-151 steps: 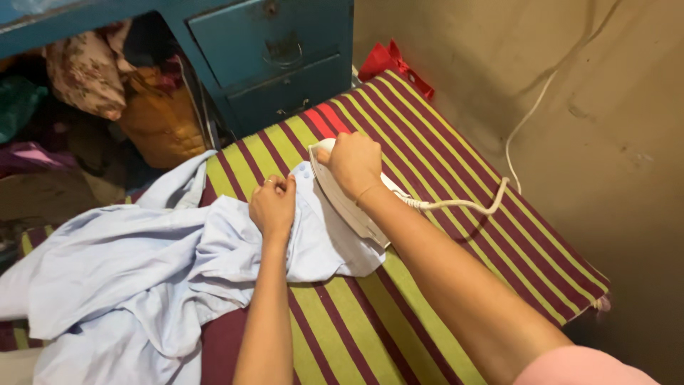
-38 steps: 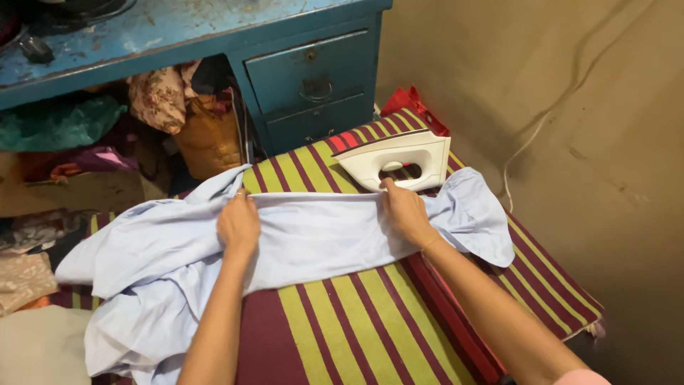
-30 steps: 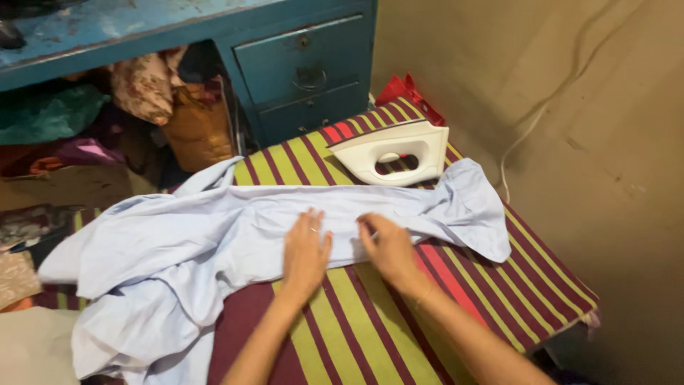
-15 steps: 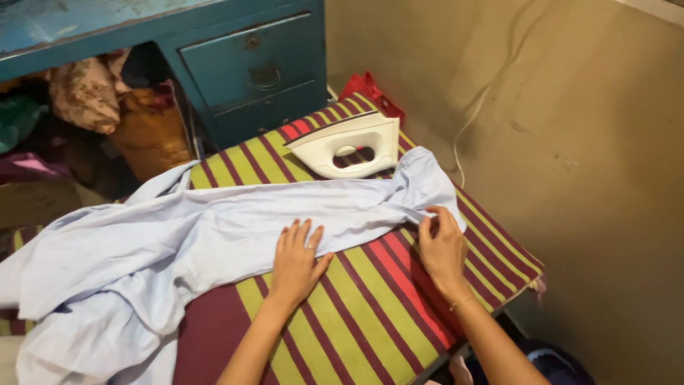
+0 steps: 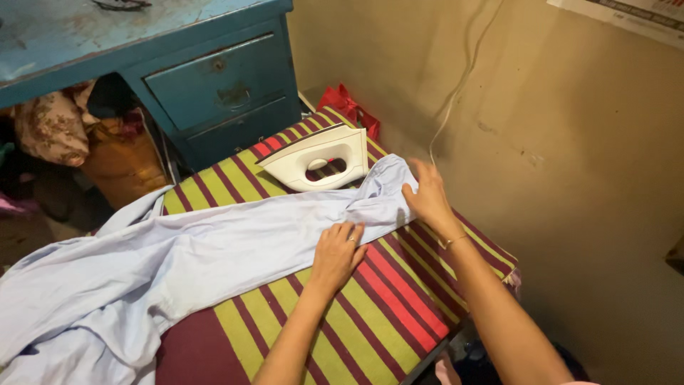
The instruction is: The person irons a light blue shirt on a striped ironing board. They smooth the fabric with their hands, use a white electric iron to press the sleeves and body, and periodically flip the shirt to iron different sections.
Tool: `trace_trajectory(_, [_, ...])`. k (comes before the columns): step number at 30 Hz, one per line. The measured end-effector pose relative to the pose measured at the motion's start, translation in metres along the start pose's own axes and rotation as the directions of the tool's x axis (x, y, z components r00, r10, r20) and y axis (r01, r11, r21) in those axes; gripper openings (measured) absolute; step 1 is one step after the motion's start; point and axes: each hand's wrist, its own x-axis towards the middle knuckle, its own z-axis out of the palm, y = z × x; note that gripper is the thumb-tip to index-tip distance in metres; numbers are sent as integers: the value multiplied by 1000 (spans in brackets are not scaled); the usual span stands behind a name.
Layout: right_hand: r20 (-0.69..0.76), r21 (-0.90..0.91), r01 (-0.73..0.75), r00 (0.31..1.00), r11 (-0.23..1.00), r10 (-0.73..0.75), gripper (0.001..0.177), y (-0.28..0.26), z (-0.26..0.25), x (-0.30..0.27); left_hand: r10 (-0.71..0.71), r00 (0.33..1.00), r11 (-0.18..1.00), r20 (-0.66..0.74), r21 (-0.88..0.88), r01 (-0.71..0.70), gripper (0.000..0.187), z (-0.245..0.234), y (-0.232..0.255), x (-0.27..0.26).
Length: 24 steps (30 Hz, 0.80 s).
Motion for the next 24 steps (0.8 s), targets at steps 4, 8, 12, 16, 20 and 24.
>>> trace_trajectory(4, [136, -255, -427, 872, 867, 470, 77, 24, 29, -13, -27, 999, 1000, 41, -13, 27, 31, 6, -6, -5])
trace_trajectory(8, [190, -96, -491, 845, 866, 500, 74, 21, 18, -32, 8, 997, 999, 81, -48, -4, 16, 6, -5, -6])
trace_trajectory(12, [85, -276, -521, 824, 808, 560, 60, 27, 0, -46, 62, 998, 991, 24, -119, -59, 18, -4, 0, -3])
trace_trajectory(16, [-100, -241, -447, 894, 861, 436, 59, 59, 20, -38, -33, 998, 988, 62, -146, 41, 33, -7, 3, -1])
trace_trajectory(20, [-30, 105, -477, 876, 873, 482, 74, 71, 39, -7, -152, 983, 986, 101, -55, 158, 59, 1, -2, 1])
trace_trajectory(24, [286, 456, -609, 791, 649, 541, 45, 78, 39, 13, -252, 954, 966, 164, -7, 257, 71, 7, -8, -2])
